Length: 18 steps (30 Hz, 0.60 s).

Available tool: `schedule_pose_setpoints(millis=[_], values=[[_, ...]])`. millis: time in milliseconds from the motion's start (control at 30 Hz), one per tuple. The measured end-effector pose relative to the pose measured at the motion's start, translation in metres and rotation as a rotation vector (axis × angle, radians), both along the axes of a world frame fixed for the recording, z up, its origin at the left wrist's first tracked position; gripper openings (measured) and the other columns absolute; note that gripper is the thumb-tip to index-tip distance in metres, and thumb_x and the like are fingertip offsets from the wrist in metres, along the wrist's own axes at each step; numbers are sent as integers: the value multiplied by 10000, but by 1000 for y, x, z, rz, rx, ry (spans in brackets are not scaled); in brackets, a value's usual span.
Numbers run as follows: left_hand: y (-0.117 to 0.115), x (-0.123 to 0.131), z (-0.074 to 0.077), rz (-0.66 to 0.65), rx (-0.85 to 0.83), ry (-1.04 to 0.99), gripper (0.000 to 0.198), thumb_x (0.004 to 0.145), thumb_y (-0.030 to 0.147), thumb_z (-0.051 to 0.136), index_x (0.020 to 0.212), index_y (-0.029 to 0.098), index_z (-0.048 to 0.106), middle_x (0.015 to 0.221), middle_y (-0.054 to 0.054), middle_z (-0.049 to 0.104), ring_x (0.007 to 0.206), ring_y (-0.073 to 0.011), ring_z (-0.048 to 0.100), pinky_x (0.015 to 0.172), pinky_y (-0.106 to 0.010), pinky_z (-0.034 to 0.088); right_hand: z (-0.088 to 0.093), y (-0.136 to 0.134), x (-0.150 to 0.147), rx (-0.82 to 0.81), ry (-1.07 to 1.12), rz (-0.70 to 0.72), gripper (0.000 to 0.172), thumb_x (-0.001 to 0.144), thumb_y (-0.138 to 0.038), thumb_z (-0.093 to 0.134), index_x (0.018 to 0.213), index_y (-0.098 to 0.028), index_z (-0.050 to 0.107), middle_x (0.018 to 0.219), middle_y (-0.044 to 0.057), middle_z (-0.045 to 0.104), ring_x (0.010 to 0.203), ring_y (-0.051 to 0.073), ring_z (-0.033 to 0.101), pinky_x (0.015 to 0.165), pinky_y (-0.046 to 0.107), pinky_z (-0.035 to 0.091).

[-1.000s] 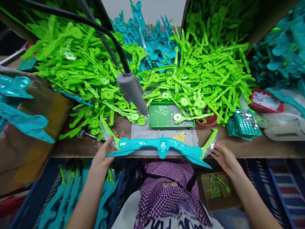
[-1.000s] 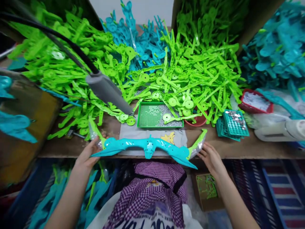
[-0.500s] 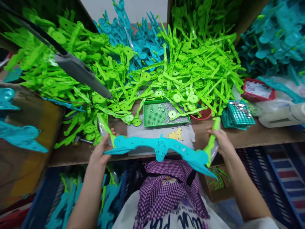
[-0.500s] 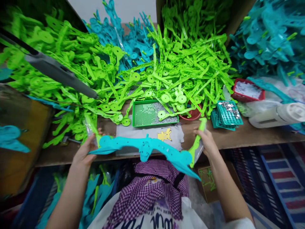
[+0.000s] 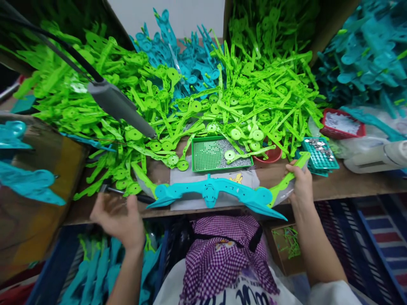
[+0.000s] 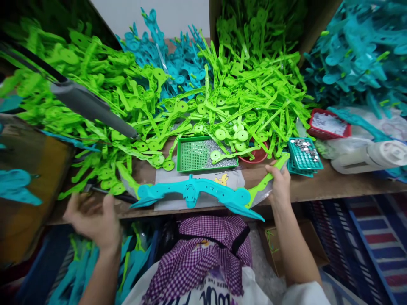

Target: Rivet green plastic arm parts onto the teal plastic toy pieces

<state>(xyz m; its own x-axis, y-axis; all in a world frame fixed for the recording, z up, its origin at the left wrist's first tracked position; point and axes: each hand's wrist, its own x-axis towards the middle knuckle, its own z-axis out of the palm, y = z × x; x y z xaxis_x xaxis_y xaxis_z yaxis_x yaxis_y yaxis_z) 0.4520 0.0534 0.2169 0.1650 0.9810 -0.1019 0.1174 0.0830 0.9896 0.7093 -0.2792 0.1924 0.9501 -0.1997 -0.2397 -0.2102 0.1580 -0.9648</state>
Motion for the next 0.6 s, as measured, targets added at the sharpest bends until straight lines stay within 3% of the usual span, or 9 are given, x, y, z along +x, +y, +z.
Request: schedule_pose_setpoints(millis=[33,67,100,133,167,200,267,367,600], values=[[-22,-4,4,-45,164,10,559,733,142,747,1214,331,533,1192,54,565,1118,-129,512,919,-188,450,2,2,2,-1,-11,3,290,549,-218,703,774,-200,521,596,-86,441,486,56,378,451,203,276],[-47,-5,6,-296,139,22,389,707,164,768,1059,270,638,1093,17,602,1040,-154,550,903,-228,473,4,4,4,1,-21,9,291,545,-216,703,772,-198,521,602,-86,444,490,55,378,458,204,277],[-73,-2,6,-657,-31,29,343,686,183,785,1005,236,671,1010,-19,631,952,-172,586,866,-272,498,5,6,7,2,-31,18,290,546,-217,701,771,-196,519,609,-86,448,494,56,381,466,205,281],[-98,6,2,-1005,-281,33,425,669,193,799,1070,219,662,1008,-55,646,902,-186,610,836,-316,515,7,8,9,1,-43,27,288,549,-219,698,772,-196,518,616,-85,452,499,57,385,475,207,285],[-121,18,-3,-1263,-542,15,584,636,193,822,1181,215,613,1066,-88,643,891,-198,627,827,-354,522,8,10,11,-1,-54,36,286,553,-222,696,773,-195,516,621,-84,457,505,59,392,486,209,291],[-142,34,-9,-1375,-752,-20,709,594,199,849,1244,217,567,1130,-113,626,906,-204,636,825,-372,522,10,12,14,-5,-66,44,286,555,-225,697,775,-193,517,625,-82,463,512,62,400,496,212,295],[-174,70,-22,-1297,-944,-111,692,565,260,871,1194,191,590,1175,-129,605,936,-195,636,850,-365,508,13,16,17,-17,-95,56,285,559,-230,702,779,-187,526,628,-77,476,527,67,417,515,218,303],[-201,112,-30,-1093,-1002,-267,474,610,313,852,1008,138,663,1078,-109,656,956,-175,628,911,-329,484,16,17,23,-36,-126,73,267,577,-239,704,782,-181,543,616,-71,495,541,77,438,533,223,312],[-224,123,-16,-788,-1146,-318,331,598,258,861,866,166,691,965,-48,700,909,-164,652,881,-318,526,12,12,36,-74,-174,77,220,597,-233,688,776,-183,570,632,-69,525,566,79,455,557,217,336]])
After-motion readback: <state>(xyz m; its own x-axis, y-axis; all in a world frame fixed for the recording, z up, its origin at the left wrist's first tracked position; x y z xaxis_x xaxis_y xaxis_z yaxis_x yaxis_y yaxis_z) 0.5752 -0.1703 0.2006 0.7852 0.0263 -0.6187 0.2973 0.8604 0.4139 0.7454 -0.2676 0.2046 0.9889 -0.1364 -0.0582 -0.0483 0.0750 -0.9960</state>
